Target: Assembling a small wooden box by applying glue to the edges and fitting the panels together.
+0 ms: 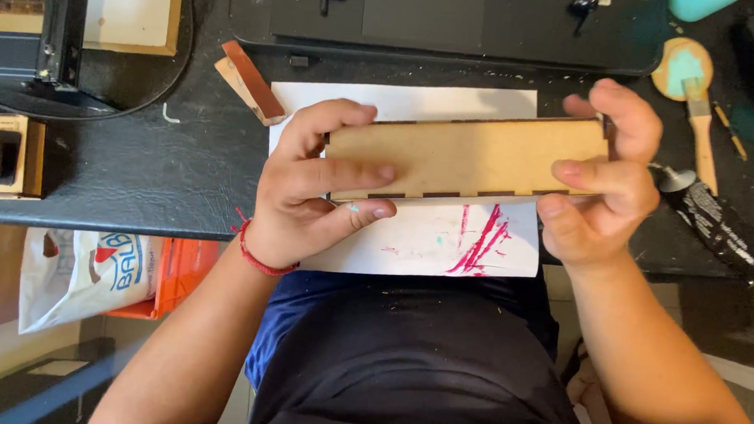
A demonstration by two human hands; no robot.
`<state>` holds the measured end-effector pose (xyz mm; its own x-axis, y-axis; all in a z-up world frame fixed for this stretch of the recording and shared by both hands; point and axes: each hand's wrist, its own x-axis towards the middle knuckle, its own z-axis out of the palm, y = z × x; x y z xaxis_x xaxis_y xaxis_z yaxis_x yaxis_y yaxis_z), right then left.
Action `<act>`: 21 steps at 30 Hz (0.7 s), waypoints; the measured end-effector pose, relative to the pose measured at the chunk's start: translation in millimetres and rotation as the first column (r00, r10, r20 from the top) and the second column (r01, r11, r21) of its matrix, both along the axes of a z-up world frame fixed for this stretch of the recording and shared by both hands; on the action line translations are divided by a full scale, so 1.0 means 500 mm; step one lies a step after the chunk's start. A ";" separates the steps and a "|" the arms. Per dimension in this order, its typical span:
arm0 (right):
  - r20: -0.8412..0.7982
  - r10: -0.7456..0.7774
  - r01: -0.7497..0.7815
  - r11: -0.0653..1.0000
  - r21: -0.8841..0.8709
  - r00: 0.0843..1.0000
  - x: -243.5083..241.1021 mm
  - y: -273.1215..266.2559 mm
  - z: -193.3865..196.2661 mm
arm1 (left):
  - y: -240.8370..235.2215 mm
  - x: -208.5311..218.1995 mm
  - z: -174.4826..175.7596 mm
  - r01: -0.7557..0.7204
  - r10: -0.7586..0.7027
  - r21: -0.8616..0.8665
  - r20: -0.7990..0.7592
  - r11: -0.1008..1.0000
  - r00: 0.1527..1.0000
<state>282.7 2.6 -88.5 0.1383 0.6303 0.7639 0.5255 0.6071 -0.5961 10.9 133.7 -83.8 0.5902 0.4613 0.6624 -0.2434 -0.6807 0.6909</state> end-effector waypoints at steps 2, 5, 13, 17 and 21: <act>0.050 0.003 -0.004 1.000 0.024 0.999 0.005 0.000 0.001 | -0.005 0.001 -0.004 -0.012 0.012 -0.027 0.009 1.000 1.000; 0.181 -0.046 0.033 0.997 0.077 0.982 0.014 0.002 0.012 | -0.006 0.003 0.004 -0.019 0.019 0.025 0.023 0.999 1.000; 0.304 0.064 -0.069 0.998 0.007 0.950 0.037 -0.005 0.022 | 0.006 -0.014 0.096 -0.001 0.055 0.340 -0.149 0.940 0.987; 0.285 0.058 -0.063 0.998 0.010 0.957 0.019 -0.004 0.026 | -0.013 -0.006 0.140 -0.058 0.166 0.507 -0.169 0.860 0.972; 0.230 0.040 -0.053 0.997 0.049 0.972 0.004 0.001 0.019 | -0.032 -0.001 0.132 -0.128 0.242 0.485 -0.180 0.865 0.954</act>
